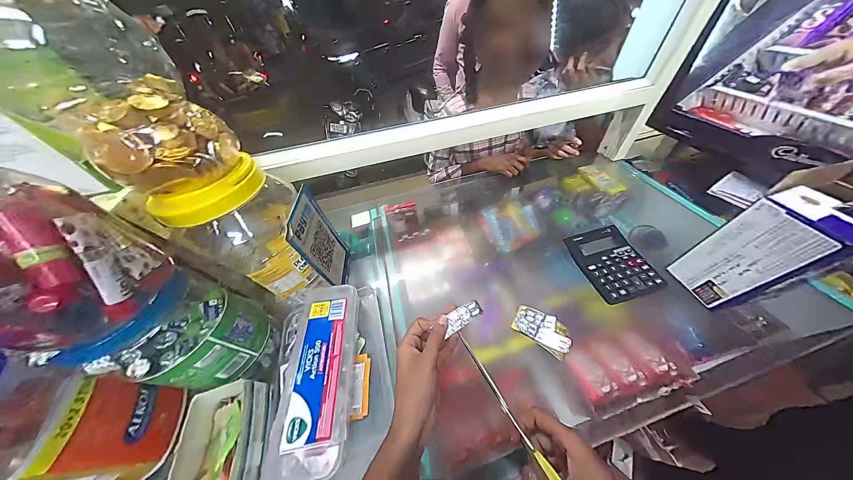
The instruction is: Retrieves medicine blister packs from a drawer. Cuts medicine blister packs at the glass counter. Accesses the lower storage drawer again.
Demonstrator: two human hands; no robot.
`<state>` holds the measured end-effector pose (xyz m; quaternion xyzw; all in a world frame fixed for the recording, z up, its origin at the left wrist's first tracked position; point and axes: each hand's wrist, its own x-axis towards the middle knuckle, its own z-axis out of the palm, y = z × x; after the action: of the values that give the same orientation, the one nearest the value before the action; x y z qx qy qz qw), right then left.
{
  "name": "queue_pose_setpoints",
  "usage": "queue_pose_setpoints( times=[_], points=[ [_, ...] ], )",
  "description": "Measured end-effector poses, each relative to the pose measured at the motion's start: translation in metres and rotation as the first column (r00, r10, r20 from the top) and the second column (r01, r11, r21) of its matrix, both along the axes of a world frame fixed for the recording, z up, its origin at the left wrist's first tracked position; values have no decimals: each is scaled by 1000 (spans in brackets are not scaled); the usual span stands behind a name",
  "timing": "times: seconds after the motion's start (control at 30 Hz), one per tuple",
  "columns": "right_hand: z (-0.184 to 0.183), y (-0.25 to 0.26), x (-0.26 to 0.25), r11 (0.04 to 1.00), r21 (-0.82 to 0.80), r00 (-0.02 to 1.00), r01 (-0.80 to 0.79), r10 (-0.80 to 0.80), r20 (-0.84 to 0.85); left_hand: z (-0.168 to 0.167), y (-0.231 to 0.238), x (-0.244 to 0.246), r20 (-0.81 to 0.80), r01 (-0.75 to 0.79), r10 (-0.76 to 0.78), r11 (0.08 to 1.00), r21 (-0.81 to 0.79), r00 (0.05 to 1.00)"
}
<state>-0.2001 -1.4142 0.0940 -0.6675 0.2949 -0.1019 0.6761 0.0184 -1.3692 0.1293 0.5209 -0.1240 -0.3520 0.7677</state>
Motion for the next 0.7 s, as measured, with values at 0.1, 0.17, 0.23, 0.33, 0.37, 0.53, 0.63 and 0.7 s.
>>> queue_pose_setpoints(
  times=[0.1,0.17,0.23,0.33,0.37,0.53,0.63,0.7],
  points=[
    [-3,0,2,1000,23,999,2,-3,43,1,0,-1,-58,28,-28,1000,12,998],
    [-1,0,4,999,37,999,3,-5,52,2,1,-2,-79,43,-42,999,15,996],
    [-1,1,6,999,47,998,2,-5,62,3,1,-2,-108,51,-49,999,16,993],
    [-1,2,7,997,70,997,13,-18,75,4,0,-2,-141,53,-51,999,8,989],
    [-3,3,7,997,80,997,16,-22,80,4,0,-2,-150,55,-54,998,0,987],
    [-3,3,8,996,86,996,21,-28,85,4,1,-2,-165,61,-64,998,-25,984],
    [-2,3,9,997,78,995,18,-25,94,5,1,-2,-169,57,-61,998,-32,984],
    [-2,2,7,997,74,995,8,-16,97,5,2,-2,-159,56,-61,998,-36,985]
  ],
)
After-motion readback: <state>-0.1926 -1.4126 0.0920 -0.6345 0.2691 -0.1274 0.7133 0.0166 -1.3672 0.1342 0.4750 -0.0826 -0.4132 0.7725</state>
